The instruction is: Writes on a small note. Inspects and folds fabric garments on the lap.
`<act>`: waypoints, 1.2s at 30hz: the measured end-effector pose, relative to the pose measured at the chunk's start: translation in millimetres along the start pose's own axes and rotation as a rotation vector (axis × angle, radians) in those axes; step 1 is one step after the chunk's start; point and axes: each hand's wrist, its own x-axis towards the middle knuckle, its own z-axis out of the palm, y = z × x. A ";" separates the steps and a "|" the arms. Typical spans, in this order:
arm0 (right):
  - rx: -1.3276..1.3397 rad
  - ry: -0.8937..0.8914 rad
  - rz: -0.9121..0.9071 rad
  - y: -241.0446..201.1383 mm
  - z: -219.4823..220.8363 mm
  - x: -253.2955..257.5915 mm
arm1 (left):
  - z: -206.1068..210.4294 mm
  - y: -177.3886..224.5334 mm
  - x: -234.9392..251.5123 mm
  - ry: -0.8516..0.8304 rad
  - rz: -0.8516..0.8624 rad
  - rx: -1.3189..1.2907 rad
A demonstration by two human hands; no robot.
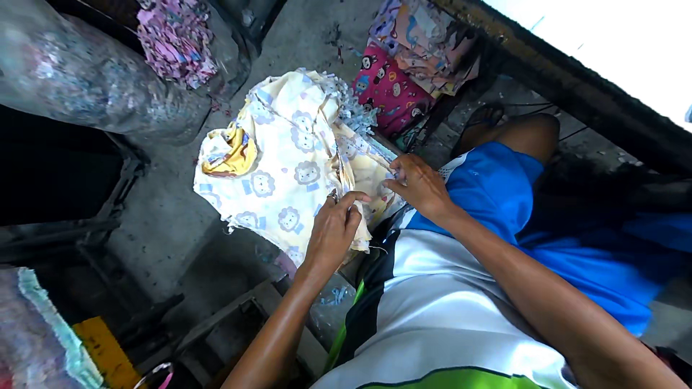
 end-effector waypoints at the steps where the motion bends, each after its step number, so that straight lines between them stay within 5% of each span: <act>1: -0.025 -0.004 0.008 -0.9 1.7 2.4 | -0.6 -0.5 -1.1 0.010 0.004 0.006; 8: 0.013 0.117 -0.197 -2.6 0.7 -18.2 | 6.0 0.6 -0.9 -0.013 -0.008 0.030; 13: 0.132 -0.024 -0.062 -7.7 -5.0 -36.6 | 8.5 9.3 7.9 -0.112 -0.086 0.036; 25: 0.064 -0.140 -0.312 -37.0 -7.3 -67.3 | 16.4 -1.8 24.3 -0.003 -0.067 -0.008; 36: -0.064 0.010 -0.071 -1.2 -3.2 9.0 | -25.2 -3.2 -4.3 0.071 -0.056 -0.055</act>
